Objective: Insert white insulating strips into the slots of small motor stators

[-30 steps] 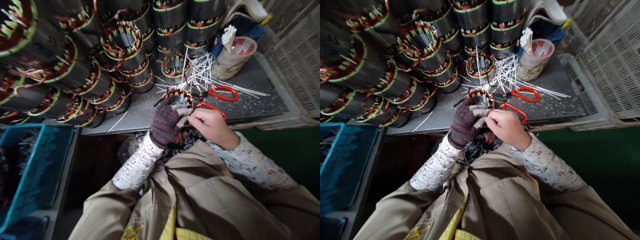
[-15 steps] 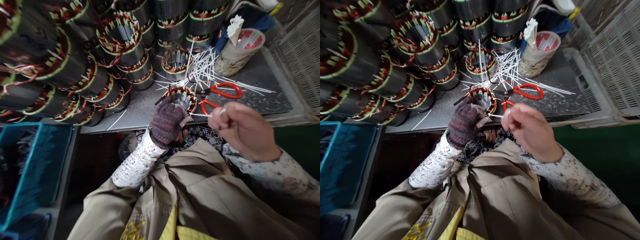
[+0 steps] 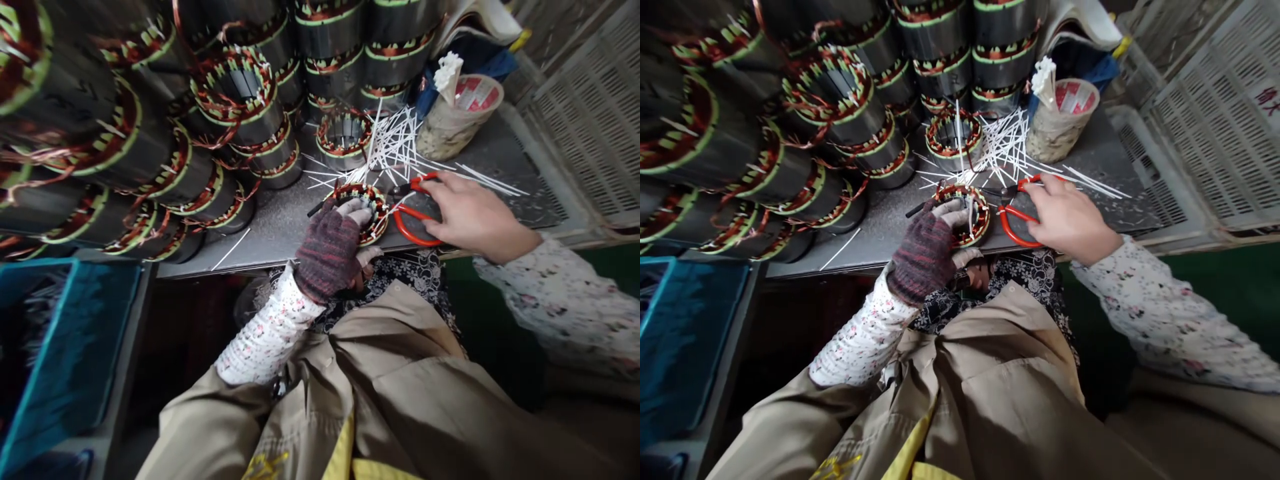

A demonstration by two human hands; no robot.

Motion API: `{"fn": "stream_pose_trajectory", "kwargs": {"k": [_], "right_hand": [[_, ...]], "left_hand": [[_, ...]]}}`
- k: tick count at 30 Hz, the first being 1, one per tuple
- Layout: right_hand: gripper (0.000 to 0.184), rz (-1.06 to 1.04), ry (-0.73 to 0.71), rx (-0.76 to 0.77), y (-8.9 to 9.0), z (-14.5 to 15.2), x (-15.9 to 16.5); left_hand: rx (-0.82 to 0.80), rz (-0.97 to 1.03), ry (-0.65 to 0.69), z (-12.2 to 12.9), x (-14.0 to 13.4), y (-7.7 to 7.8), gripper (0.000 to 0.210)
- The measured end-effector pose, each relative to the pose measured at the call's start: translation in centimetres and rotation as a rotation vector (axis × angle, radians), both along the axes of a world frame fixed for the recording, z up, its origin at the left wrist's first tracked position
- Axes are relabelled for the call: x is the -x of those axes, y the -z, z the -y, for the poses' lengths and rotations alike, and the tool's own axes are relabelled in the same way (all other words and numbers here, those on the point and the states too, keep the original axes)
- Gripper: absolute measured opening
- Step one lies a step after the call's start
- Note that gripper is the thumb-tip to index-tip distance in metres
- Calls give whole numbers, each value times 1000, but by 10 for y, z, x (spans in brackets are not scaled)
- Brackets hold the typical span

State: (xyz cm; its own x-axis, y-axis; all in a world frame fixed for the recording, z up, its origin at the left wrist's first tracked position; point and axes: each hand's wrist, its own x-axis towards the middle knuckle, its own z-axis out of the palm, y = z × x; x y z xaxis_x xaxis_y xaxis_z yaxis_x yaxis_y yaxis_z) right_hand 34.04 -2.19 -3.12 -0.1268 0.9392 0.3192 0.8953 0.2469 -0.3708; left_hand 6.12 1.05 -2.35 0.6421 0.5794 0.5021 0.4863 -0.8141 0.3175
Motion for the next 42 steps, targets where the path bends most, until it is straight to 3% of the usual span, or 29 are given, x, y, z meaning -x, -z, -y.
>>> {"fn": "stream_pose_trajectory", "kwargs": {"k": [3,6,11,17,22,28,32,38,42], "right_hand": [[56,225,18,114,17,-16,-21],[65,301,42,216,15,-29,-19],[51,294,29,165,1,-11,-4],[44,87,-3,12,7,2,22],[37,205,-21,20,2,-12,27],[42,255,-170,44,-20,10,11],[31,353,-160,56,-29,19,11],[37,461,-307,-42,-36,23,27],[38,500,-321,67,-39,23,37]], "left_hand": [[-99,-219,-34,1,-3,-3,45],[-124,-319,-27,-2,-1,-7,36],[-161,-357,100,-18,18,-8,41],[-150,-233,288,-35,35,-5,39],[-144,-212,260,-36,34,-4,38],[-153,-157,301,-36,34,1,35],[-132,-193,266,-37,35,0,36],[-122,-312,245,-34,31,1,48],[-85,-333,218,-35,33,-6,59]]}}
